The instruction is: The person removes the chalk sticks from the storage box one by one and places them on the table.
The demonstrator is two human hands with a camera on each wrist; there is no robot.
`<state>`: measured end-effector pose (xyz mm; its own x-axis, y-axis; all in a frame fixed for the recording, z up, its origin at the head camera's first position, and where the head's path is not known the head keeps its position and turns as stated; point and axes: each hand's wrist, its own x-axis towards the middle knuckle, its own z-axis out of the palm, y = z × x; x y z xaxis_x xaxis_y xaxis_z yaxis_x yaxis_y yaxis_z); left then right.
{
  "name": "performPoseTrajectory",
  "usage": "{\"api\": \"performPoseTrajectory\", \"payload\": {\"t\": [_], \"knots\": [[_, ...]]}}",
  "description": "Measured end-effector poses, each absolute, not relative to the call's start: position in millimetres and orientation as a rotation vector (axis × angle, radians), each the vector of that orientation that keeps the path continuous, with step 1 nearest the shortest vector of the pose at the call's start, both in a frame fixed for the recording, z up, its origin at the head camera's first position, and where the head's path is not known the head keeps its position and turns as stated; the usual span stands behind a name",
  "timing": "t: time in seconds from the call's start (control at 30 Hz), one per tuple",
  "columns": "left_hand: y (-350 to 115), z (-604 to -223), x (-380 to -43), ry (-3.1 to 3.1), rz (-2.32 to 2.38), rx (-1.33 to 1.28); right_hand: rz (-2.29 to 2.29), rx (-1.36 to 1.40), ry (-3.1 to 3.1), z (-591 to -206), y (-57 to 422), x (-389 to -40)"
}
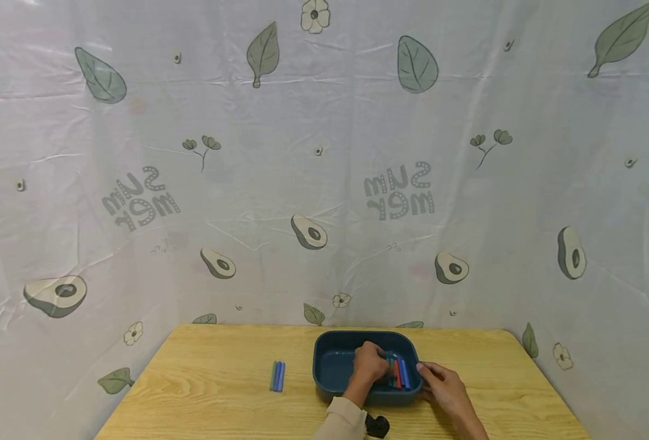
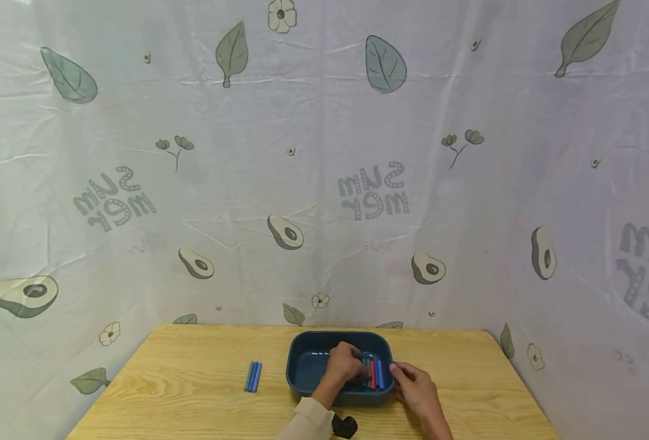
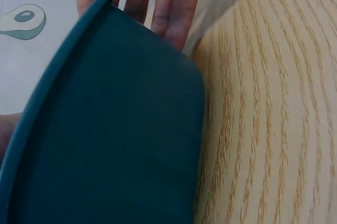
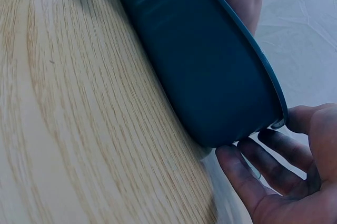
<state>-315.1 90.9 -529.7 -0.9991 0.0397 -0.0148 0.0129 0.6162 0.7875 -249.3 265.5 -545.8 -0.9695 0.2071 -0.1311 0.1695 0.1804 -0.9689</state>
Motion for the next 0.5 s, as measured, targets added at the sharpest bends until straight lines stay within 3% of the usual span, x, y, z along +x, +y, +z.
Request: {"api": "performPoseTrajectory", "payload": {"t": [0.5], "knots": [[95.4,-538.6,-322.1,2.831,1.301,0.053,1.987,-0.378,-2.366,-542.9,263.7,-246.0]]}}
